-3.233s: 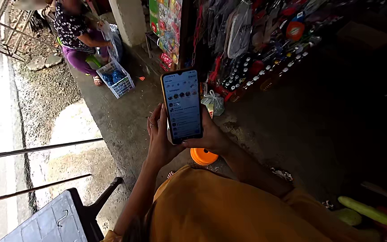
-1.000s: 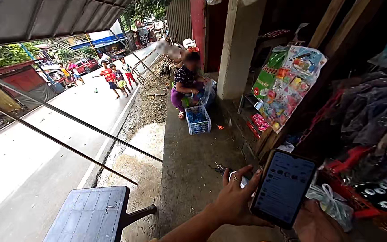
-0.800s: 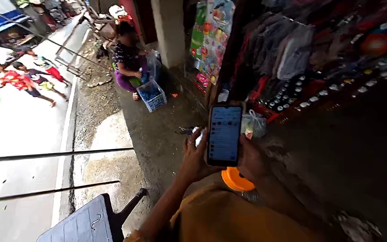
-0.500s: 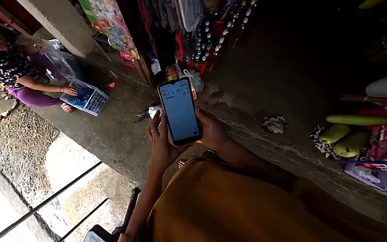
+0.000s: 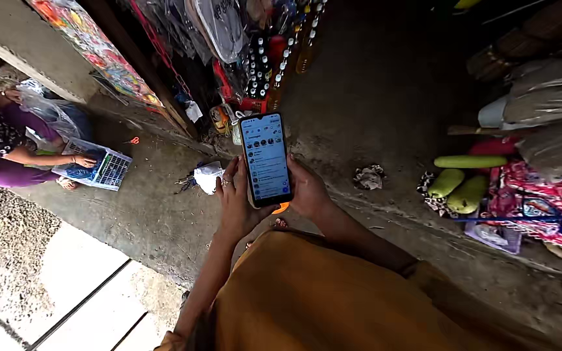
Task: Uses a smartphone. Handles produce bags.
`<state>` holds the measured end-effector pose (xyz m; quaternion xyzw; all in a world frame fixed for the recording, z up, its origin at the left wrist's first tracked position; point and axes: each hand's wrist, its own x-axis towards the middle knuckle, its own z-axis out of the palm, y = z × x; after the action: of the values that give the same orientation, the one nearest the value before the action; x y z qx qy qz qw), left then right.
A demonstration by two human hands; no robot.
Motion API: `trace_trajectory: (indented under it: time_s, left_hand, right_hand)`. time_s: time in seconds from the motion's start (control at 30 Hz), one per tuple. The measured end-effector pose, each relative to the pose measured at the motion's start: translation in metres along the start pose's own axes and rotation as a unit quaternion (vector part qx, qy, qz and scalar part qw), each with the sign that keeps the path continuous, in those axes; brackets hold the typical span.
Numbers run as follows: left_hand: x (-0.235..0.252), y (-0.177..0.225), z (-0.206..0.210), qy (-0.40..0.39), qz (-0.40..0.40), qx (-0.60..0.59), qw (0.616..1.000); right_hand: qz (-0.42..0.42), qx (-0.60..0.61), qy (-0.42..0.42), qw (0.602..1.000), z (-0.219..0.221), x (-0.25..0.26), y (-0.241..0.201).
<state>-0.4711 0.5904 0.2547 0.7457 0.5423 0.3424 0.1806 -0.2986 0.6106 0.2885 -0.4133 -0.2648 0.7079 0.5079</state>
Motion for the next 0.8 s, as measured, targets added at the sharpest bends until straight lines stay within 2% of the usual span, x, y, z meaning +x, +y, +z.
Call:
trace_trajectory:
  time_s: [0.1, 0.2, 0.27, 0.37, 0.47, 0.6, 0.73, 0.8]
  left_hand:
    - [0.017, 0.009, 0.007, -0.070, -0.046, -0.028, 0.996]
    - [0.032, 0.005, 0.014, -0.180, -0.096, -0.179, 0.962]
    - [0.035, -0.001, 0.030, -0.191, -0.114, -0.309, 0.925]
    - [0.036, -0.001, 0.058, -0.168, -0.198, -0.442, 0.859]
    - [0.041, -0.006, 0.079, -0.181, -0.265, -0.470, 0.822]
    - [0.060, -0.023, 0.096, -0.209, -0.312, -0.473, 0.797]
    - [0.097, -0.051, 0.105, -0.228, -0.343, -0.472, 0.780]
    - [0.118, -0.069, 0.108, -0.227, -0.337, -0.469, 0.784]
  right_hand:
    - [0.028, 0.022, 0.018, 0.999, -0.014, 0.014, -0.009]
    - [0.074, 0.051, 0.022, 0.996, -0.042, 0.026, -0.013]
    - [0.094, 0.056, 0.032, 0.993, -0.064, 0.029, -0.011]
    - [0.102, 0.041, 0.062, 0.992, -0.092, 0.029, -0.002]
    - [0.104, 0.032, 0.106, 0.988, -0.105, 0.034, 0.003]
    - [0.110, 0.038, 0.136, 0.984, -0.114, 0.053, 0.012]
    - [0.115, 0.046, 0.159, 0.980, -0.112, 0.089, 0.020]
    - [0.110, 0.048, 0.174, 0.977, -0.104, 0.112, 0.022]
